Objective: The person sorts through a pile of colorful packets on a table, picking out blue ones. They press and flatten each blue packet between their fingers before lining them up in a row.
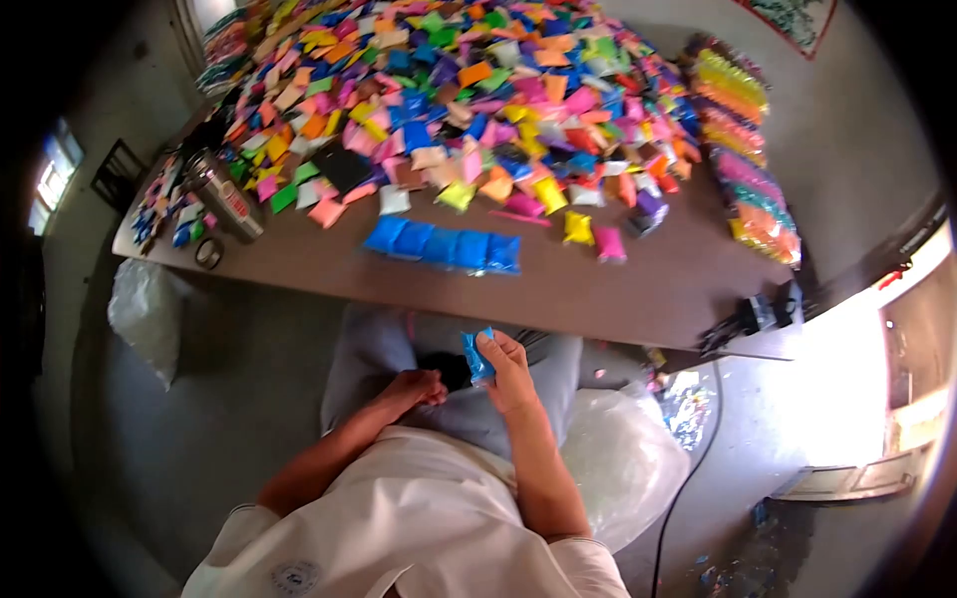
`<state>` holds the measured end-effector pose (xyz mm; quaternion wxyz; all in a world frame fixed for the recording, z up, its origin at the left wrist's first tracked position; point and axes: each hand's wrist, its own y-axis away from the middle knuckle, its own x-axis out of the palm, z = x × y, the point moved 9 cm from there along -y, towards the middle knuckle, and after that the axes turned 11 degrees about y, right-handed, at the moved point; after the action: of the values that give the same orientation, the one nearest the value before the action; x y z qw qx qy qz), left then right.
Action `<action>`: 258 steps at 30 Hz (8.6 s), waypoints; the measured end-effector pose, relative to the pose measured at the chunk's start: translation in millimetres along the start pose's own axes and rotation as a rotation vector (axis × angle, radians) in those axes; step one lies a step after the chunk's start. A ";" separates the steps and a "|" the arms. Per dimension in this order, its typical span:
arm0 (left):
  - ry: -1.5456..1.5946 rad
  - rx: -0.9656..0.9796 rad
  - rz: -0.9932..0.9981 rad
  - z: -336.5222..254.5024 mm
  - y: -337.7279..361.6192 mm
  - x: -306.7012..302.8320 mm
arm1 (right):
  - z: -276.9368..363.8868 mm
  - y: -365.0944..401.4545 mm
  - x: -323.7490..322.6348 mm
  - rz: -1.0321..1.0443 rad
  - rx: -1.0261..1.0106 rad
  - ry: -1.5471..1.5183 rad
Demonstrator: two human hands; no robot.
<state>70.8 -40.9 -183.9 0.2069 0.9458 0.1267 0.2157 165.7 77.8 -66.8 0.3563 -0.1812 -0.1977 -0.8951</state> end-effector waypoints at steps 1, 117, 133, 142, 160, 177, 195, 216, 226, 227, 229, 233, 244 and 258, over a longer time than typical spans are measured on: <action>0.009 -0.035 -0.024 -2.2 1.4 0.6 | -12.2 0.5 10.6 0.016 0.021 -0.020; -0.016 0.070 0.023 -30.4 18.9 9.6 | -68.0 7.6 -6.3 0.103 0.090 0.221; -0.231 0.145 0.080 -19.4 8.0 6.2 | -90.3 -4.6 -2.8 0.107 0.137 0.412; -0.248 0.166 0.070 -22.9 11.2 12.4 | -81.0 -3.0 6.2 0.155 0.004 0.327; -0.308 0.181 0.097 -24.6 12.2 14.2 | -82.5 -6.0 -3.4 0.042 0.008 0.294; -0.342 0.174 0.097 -23.0 11.5 16.1 | -90.2 -7.9 -13.6 -0.012 0.037 0.220; -0.417 0.127 0.149 -22.5 14.4 23.7 | -95.2 -10.0 -6.0 0.134 -0.009 0.259; -0.417 0.142 0.138 -20.1 11.4 20.0 | -96.8 -5.0 7.2 0.227 0.108 0.319; -0.386 0.143 0.135 -25.3 13.1 21.1 | -90.3 -9.7 -0.3 0.087 0.085 0.123; -0.385 0.141 0.135 -24.4 12.5 20.9 | -92.6 -10.4 -3.1 0.086 0.087 0.122; -0.457 0.155 0.150 -24.9 12.6 23.3 | -97.2 -11.6 -4.9 0.114 0.103 0.107; -0.494 0.135 0.168 -27.8 15.4 28.8 | -98.9 -12.8 -8.7 0.121 0.061 0.139; -0.489 0.178 0.143 -30.8 16.9 29.3 | -96.0 -11.3 -5.1 0.100 0.114 0.132; -0.238 0.173 0.078 -19.3 8.1 10.2 | -97.9 -10.8 0.4 0.117 0.182 0.062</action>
<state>72.0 -38.2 -160.8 0.1296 0.9833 0.0824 0.0980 139.8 37.5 -152.9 0.4289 -0.1314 -0.2563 -0.8562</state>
